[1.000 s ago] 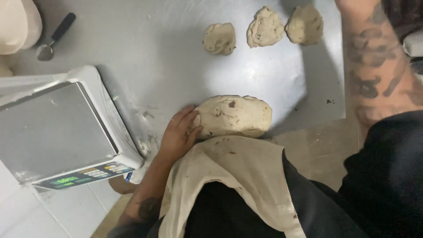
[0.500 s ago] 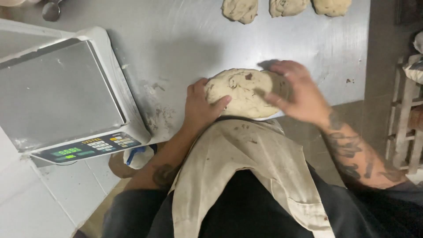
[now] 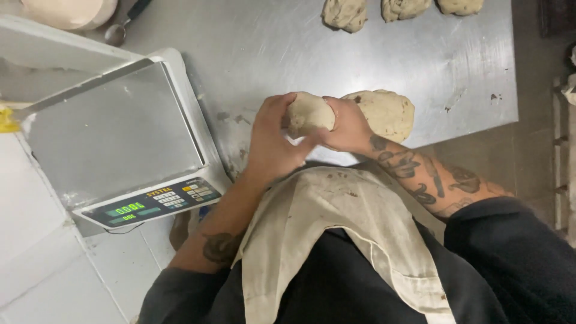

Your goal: Weighing individual pieces of dough on a digital scale to ensure consistent portion sizes.

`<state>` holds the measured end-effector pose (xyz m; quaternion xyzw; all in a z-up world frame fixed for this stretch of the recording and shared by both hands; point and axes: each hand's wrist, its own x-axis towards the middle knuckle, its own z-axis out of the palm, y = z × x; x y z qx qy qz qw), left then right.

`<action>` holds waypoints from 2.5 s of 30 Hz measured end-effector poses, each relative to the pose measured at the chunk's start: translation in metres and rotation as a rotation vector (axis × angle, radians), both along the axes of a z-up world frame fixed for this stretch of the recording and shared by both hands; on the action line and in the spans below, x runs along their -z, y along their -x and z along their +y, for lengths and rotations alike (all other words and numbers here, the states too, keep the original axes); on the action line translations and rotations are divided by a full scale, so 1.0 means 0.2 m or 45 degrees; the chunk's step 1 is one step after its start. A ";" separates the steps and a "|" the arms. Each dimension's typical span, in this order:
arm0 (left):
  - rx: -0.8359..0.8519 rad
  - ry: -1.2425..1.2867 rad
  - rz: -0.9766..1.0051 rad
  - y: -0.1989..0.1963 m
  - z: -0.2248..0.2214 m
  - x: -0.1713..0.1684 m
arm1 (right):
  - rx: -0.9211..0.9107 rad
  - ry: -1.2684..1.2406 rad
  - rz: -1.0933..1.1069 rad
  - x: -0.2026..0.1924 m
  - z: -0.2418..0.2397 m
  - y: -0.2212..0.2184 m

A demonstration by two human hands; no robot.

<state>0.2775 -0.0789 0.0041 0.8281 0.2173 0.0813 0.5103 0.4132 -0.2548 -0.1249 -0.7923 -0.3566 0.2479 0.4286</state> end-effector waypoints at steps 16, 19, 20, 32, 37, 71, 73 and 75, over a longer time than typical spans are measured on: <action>0.060 -0.716 -0.703 -0.20 0.05 0.08 | -0.559 -0.093 0.079 -0.68 0.18 -0.21; 0.050 -0.893 -1.096 -0.23 0.14 0.12 | -1.040 -0.182 0.379 -0.56 0.36 -0.28; 0.063 -0.930 -1.160 -0.24 0.18 0.13 | -1.268 -0.074 0.556 -0.50 0.42 -0.28; -0.211 -0.478 -0.807 -0.19 0.34 -0.07 | -0.282 0.936 0.521 -0.56 0.65 0.14; -0.273 -0.810 -0.923 -0.10 0.36 0.00 | -0.406 0.702 0.535 -0.47 0.52 0.00; -0.017 -0.273 -0.200 -0.22 -0.04 0.72 | 0.094 0.399 0.173 -0.61 -0.15 -0.02; -0.044 -0.262 -0.177 -0.22 -0.05 0.71 | -0.114 0.311 -0.055 -0.47 -0.21 -0.10; -0.072 -0.256 -0.155 -0.23 -0.06 0.65 | -0.327 0.214 -0.279 -0.42 -0.19 -0.13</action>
